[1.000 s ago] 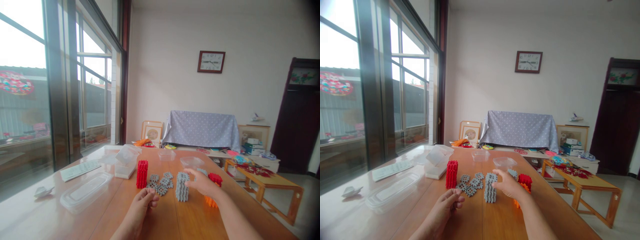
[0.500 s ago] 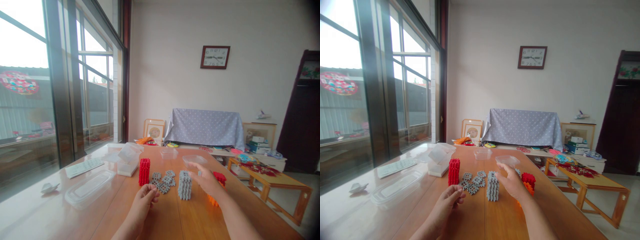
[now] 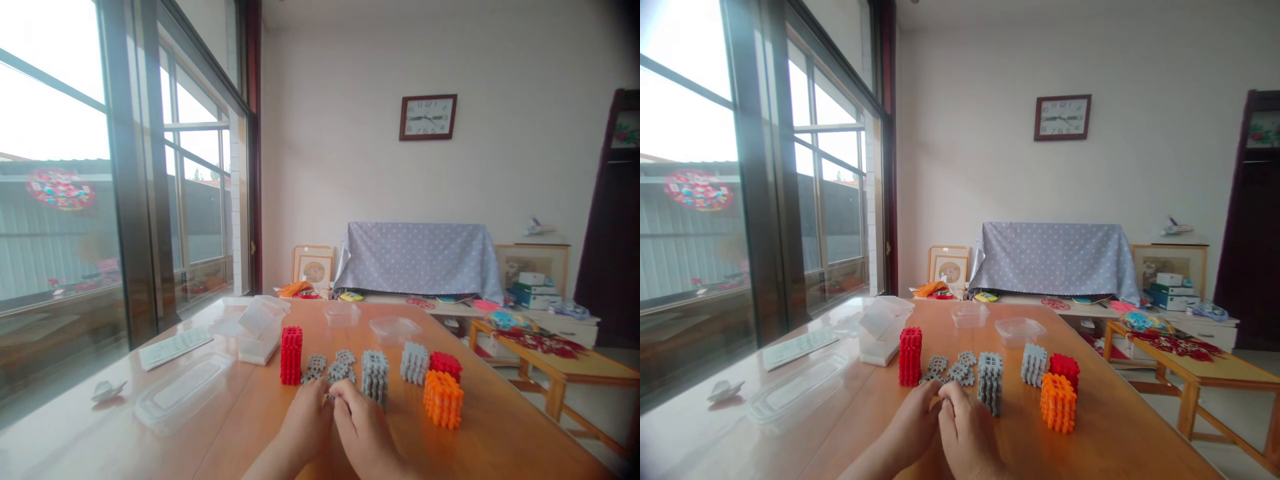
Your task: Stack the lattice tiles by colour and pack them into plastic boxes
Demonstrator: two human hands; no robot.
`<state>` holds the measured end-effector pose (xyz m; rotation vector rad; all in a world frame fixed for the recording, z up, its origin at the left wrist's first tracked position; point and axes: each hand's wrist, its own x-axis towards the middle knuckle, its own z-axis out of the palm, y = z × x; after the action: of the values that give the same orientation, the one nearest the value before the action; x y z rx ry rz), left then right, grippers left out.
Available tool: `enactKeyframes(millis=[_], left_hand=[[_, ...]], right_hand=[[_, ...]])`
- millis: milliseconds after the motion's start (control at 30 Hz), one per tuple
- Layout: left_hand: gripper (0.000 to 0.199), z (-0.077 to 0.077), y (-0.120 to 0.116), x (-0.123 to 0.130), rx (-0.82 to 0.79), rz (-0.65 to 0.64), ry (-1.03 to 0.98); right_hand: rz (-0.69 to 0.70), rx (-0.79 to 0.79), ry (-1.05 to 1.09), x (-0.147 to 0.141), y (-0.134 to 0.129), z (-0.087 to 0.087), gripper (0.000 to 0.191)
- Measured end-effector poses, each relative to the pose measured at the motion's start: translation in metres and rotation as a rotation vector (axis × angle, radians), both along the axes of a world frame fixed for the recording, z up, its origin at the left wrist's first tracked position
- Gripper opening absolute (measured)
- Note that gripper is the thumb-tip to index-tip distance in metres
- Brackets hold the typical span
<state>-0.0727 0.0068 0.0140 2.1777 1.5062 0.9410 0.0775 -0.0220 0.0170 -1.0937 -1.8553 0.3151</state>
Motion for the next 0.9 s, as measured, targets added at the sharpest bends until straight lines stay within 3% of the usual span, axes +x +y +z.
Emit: enactKeyframes(millis=[100,167,300,400,533,900], left_hand=[[0.026,0.016,0.027,0.013,-0.029,-0.072,0.268],[0.039,0.018,0.049,0.023,-0.040,-0.086,0.361],[0.054,0.003,0.088,0.041,-0.121,-0.062,0.433],[0.059,-0.015,0.102,0.047,-0.218,-0.025,0.471],[0.060,-0.025,0.094,0.046,-0.225,0.004,0.475],[0.048,-0.020,0.034,0.031,-0.122,0.025,0.491]], right_hand=[[0.026,0.134,0.091,0.003,0.001,0.002,0.023],[0.049,0.214,0.096,0.005,0.004,0.002,0.023],[0.023,0.279,0.082,0.010,0.013,-0.003,0.022],[-0.037,0.263,0.108,0.011,0.020,-0.008,0.022],[-0.046,0.254,0.129,0.013,0.024,-0.012,0.022],[0.009,0.206,0.202,0.017,0.013,0.002,0.022]])
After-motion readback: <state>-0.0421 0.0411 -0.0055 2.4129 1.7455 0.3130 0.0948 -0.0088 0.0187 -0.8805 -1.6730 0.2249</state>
